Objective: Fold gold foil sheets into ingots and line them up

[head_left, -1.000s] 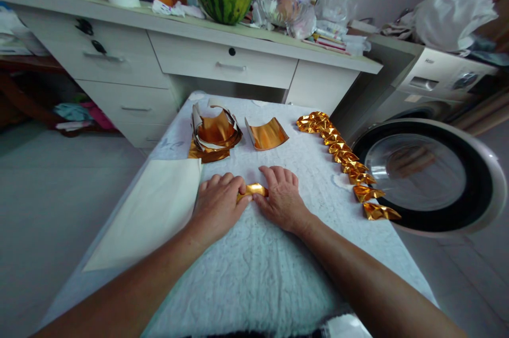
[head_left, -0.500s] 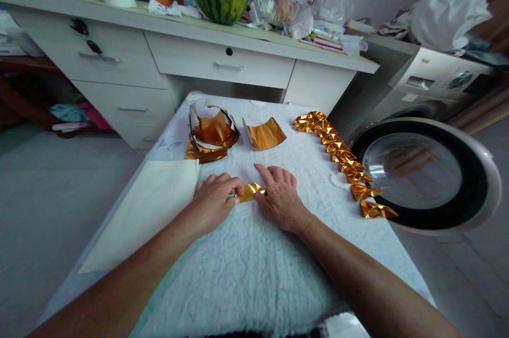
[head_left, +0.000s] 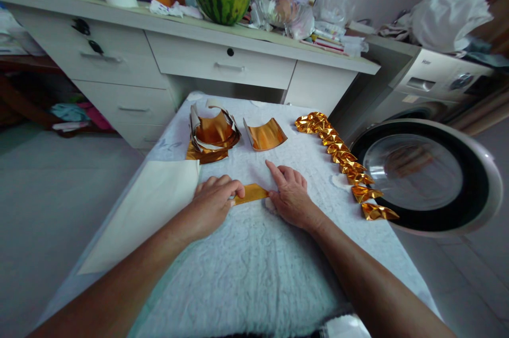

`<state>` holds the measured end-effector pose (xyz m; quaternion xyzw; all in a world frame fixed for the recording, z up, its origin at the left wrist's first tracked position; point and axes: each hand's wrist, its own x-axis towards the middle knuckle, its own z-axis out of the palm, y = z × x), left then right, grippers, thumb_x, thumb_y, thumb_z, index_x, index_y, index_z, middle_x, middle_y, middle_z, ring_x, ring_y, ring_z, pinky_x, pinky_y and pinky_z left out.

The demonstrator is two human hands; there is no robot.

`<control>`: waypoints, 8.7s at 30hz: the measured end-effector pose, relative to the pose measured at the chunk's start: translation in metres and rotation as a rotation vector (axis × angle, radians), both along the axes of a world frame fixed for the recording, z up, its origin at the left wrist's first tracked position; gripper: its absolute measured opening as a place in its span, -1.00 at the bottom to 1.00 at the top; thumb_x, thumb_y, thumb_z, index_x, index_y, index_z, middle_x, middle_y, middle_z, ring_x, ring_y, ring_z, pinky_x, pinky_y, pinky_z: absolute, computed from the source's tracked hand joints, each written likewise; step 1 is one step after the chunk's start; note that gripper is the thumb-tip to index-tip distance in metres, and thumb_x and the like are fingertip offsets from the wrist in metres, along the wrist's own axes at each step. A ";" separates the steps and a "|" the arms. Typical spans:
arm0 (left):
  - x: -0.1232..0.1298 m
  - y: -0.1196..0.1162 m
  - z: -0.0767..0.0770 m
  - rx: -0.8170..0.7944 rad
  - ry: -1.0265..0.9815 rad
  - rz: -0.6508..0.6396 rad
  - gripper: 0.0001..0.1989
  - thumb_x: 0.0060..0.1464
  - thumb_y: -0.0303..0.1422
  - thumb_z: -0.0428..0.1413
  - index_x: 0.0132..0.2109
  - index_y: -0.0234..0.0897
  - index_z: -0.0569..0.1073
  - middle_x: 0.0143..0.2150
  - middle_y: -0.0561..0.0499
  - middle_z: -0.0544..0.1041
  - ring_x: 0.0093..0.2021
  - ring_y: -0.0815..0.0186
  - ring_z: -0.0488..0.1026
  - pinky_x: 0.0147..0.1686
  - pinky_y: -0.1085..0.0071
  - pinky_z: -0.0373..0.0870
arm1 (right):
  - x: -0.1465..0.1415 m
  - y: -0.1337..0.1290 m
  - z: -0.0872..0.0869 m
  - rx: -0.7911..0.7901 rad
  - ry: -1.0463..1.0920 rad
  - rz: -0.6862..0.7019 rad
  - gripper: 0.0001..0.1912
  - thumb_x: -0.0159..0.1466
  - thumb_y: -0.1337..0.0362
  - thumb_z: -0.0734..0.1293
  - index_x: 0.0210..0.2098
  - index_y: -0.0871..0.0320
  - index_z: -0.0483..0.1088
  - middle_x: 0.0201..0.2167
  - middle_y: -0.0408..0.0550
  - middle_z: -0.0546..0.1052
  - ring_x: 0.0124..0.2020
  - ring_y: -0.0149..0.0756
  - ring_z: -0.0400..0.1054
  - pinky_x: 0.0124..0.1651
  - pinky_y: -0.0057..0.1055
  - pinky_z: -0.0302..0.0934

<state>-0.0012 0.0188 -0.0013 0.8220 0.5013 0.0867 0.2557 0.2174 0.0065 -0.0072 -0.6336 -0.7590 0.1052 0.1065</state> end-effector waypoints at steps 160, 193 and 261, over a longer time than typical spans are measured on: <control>0.001 -0.009 0.015 -0.107 -0.638 0.078 -0.72 0.27 -0.20 -0.08 -0.07 -0.23 0.43 -0.34 0.08 0.44 -0.35 0.36 0.35 -0.35 0.45 0.26 | 0.018 0.005 0.014 -0.404 1.168 0.172 -0.77 0.21 0.14 0.40 -0.33 0.20 0.40 -0.48 -0.18 0.40 -0.50 -0.48 0.23 -0.41 -0.51 0.13; 0.006 -0.004 0.004 -0.728 -1.057 0.128 -0.73 0.00 -0.29 0.24 -0.23 -0.29 0.33 -0.45 0.09 0.55 -0.53 0.47 0.36 -0.47 0.50 0.20 | 0.018 0.004 0.017 -0.546 1.438 0.265 -0.71 0.05 0.17 0.54 -0.37 0.19 0.44 -0.34 -0.15 0.42 -0.36 -0.45 0.28 -0.32 -0.51 0.20; 0.007 -0.004 0.006 -0.216 -0.844 0.047 -0.92 0.05 -0.44 0.15 -0.36 -0.27 0.37 -0.31 0.09 0.39 -0.29 0.38 0.39 -0.27 0.45 0.31 | 0.024 0.007 0.012 -0.456 1.356 0.298 -0.75 0.09 0.23 0.52 -0.34 0.17 0.41 -0.32 -0.15 0.43 -0.31 -0.44 0.31 -0.24 -0.50 0.22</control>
